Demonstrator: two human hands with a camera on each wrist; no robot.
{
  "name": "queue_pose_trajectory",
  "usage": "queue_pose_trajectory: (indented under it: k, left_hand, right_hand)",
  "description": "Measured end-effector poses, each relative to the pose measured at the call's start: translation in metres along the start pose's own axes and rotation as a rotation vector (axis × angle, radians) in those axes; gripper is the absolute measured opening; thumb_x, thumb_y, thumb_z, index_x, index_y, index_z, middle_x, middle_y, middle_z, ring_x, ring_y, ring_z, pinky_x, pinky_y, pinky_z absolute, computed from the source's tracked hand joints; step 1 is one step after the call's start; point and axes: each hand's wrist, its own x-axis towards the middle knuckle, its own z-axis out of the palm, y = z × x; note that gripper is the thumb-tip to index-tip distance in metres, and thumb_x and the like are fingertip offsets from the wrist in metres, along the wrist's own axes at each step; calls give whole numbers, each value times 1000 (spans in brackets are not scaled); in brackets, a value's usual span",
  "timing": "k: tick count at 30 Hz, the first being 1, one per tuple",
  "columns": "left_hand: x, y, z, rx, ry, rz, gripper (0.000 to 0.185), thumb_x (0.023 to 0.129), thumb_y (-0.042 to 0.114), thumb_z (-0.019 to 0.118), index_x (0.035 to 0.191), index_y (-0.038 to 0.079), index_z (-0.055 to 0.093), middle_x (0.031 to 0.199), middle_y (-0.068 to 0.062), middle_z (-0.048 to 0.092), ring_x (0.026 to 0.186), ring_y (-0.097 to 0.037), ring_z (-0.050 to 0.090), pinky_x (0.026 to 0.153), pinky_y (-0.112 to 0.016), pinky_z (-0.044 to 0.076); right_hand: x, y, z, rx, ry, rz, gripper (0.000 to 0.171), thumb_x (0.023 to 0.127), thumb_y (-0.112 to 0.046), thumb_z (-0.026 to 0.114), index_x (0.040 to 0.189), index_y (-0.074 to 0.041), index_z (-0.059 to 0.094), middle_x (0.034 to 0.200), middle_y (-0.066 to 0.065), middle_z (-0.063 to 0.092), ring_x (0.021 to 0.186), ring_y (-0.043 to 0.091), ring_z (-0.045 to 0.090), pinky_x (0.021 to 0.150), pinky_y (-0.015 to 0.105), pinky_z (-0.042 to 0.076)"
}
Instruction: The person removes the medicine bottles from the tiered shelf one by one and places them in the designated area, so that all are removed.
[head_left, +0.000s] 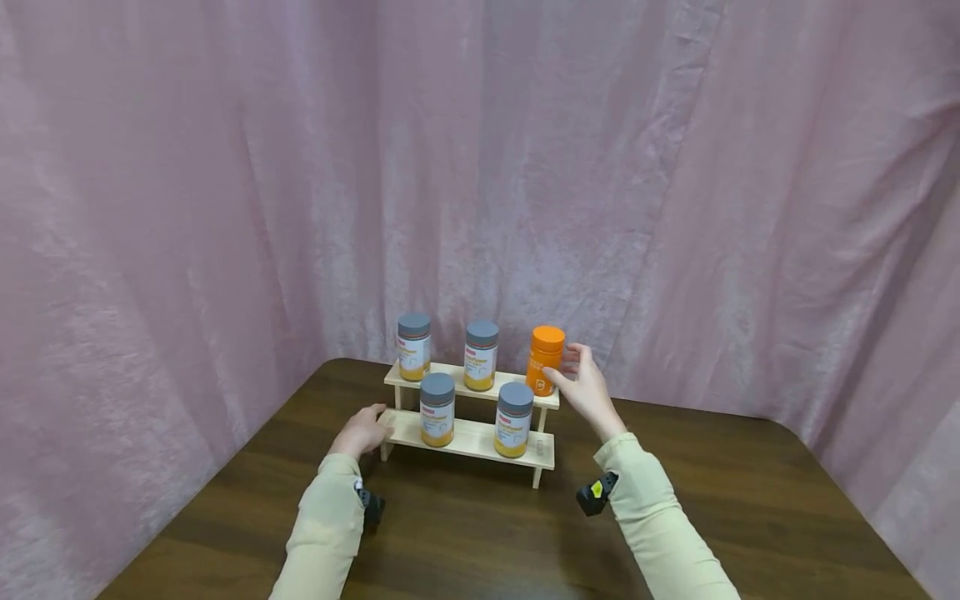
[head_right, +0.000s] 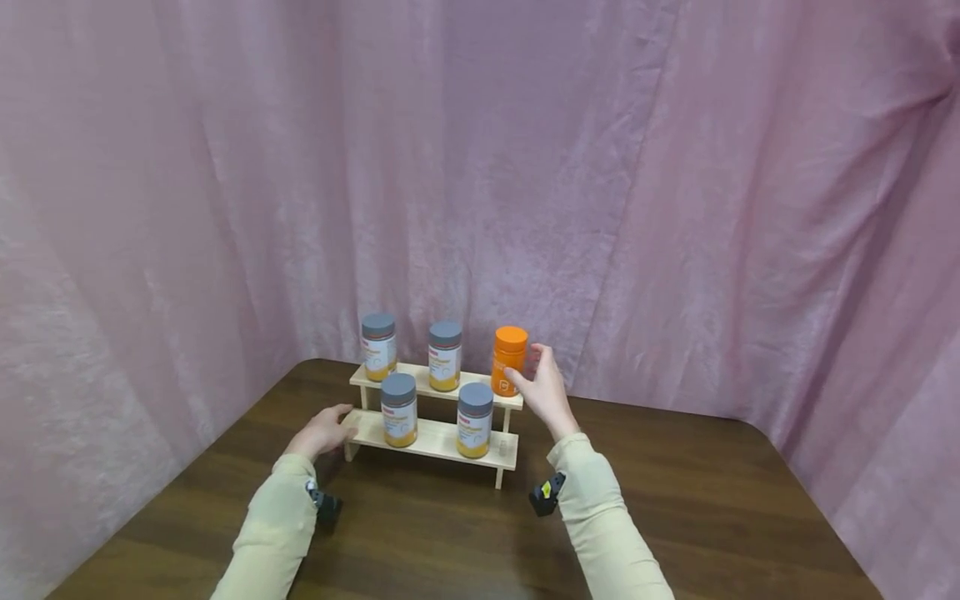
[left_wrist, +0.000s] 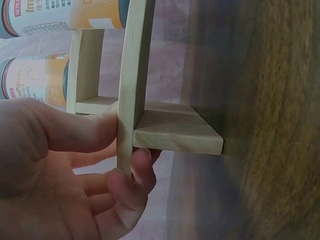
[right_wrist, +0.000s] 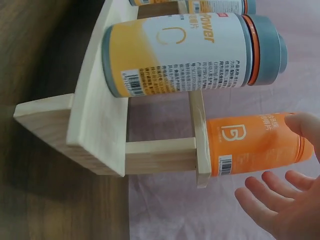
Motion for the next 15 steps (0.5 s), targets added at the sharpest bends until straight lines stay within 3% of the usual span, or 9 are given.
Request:
queue_pose_trajectory:
  k: [7, 15]
  left_hand:
    - [-1, 0, -1, 39, -12, 1, 57, 93, 11, 56, 143, -7, 36, 143, -31, 43, 105, -36, 55, 76, -36, 48]
    - [0, 3, 2, 47, -33, -3, 56, 95, 11, 52, 144, -8, 34, 145, -32, 39, 113, -38, 52, 85, -42, 49]
  right_hand:
    - [8, -7, 9, 28, 1, 16, 75, 91, -27, 67, 146, -2, 23, 139, 24, 43, 125, 41, 50, 105, 51, 42]
    - [15, -6, 20, 67, 24, 34, 77, 92, -24, 66, 147, -2, 18, 142, 26, 39, 128, 43, 47, 105, 54, 41]
